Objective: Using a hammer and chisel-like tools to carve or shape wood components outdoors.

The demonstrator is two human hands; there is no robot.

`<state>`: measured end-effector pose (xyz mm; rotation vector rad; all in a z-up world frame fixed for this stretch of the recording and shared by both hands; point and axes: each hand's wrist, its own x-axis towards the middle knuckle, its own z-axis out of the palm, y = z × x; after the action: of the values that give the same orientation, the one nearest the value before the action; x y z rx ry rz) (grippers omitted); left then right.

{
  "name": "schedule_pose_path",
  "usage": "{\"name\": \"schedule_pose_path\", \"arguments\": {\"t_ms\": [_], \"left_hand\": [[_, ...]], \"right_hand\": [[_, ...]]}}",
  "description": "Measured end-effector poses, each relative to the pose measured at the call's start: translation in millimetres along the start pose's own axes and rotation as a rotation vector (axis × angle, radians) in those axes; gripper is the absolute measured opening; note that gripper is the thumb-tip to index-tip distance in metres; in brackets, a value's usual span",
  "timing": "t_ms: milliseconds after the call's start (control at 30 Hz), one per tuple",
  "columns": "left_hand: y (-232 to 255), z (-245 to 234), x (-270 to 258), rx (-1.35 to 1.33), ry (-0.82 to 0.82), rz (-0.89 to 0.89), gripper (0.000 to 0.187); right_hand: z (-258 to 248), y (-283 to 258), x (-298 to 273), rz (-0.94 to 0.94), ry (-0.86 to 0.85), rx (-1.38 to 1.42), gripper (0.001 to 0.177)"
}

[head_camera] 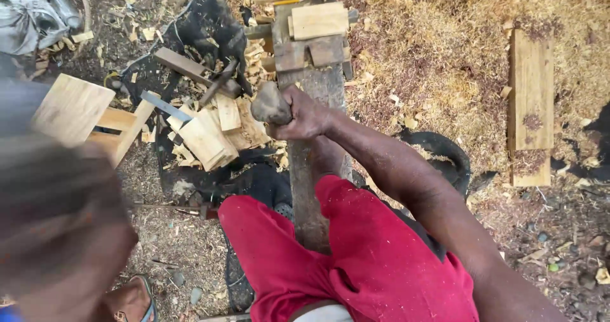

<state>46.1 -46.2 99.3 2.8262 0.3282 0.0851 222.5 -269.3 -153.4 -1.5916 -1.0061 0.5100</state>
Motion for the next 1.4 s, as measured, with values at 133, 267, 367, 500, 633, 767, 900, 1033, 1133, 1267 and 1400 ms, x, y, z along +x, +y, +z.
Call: {"name": "schedule_pose_path", "arguments": {"t_ms": [133,267,367,500,633,767,900,1033,1133,1267,1400], "left_hand": [[8.8,31.6,10.4,0.001,-0.217,0.010,0.021],[21.2,32.3,3.5,-0.038,-0.360,0.099,0.027],[11.3,34.9,-2.1,-0.123,-0.301,0.179,0.035],[-9.6,72.4,-35.6,-0.517,-0.203,-0.070,0.034],[-33.5,111.0,-63.5,-0.505,-0.097,-0.236,0.022],[-49.1,133.5,-88.9,-0.639,-0.081,-0.415,0.024],[-50.8,132.5,-102.2,-0.599,-0.188,-0.585,0.026],[-50.6,138.4,-111.1,-0.682,-0.166,-0.595,0.028],[-51.3,143.6,-122.1,-0.647,-0.129,-0.558,0.023],[-48.6,133.2,-122.3,-0.632,-0.220,-0.610,0.021],[-47.9,123.1,-119.5,-0.693,-0.250,-0.613,0.018]], "right_hand": [[-0.7,2.9,-0.8,0.085,-0.047,-0.073,0.029],[-8.1,6.1,-2.9,0.029,-0.059,-0.074,0.044],[-9.2,30.9,-11.8,0.144,-0.033,-0.106,0.075],[-14.8,64.9,-27.2,0.370,-0.023,-0.167,0.131],[-21.8,27.9,17.4,0.355,0.148,0.182,0.039],[-39.5,5.5,38.9,0.272,0.284,0.538,0.014],[-23.0,-32.3,28.7,-0.059,-0.059,0.325,0.024],[-2.7,-37.8,42.2,0.054,-0.156,-0.027,0.021],[4.2,-28.9,43.7,-0.014,-0.162,-0.212,0.027],[9.0,-43.6,47.0,0.196,-0.140,-0.192,0.033],[7.7,-14.8,35.9,-0.034,-0.093,-0.062,0.028]]}}
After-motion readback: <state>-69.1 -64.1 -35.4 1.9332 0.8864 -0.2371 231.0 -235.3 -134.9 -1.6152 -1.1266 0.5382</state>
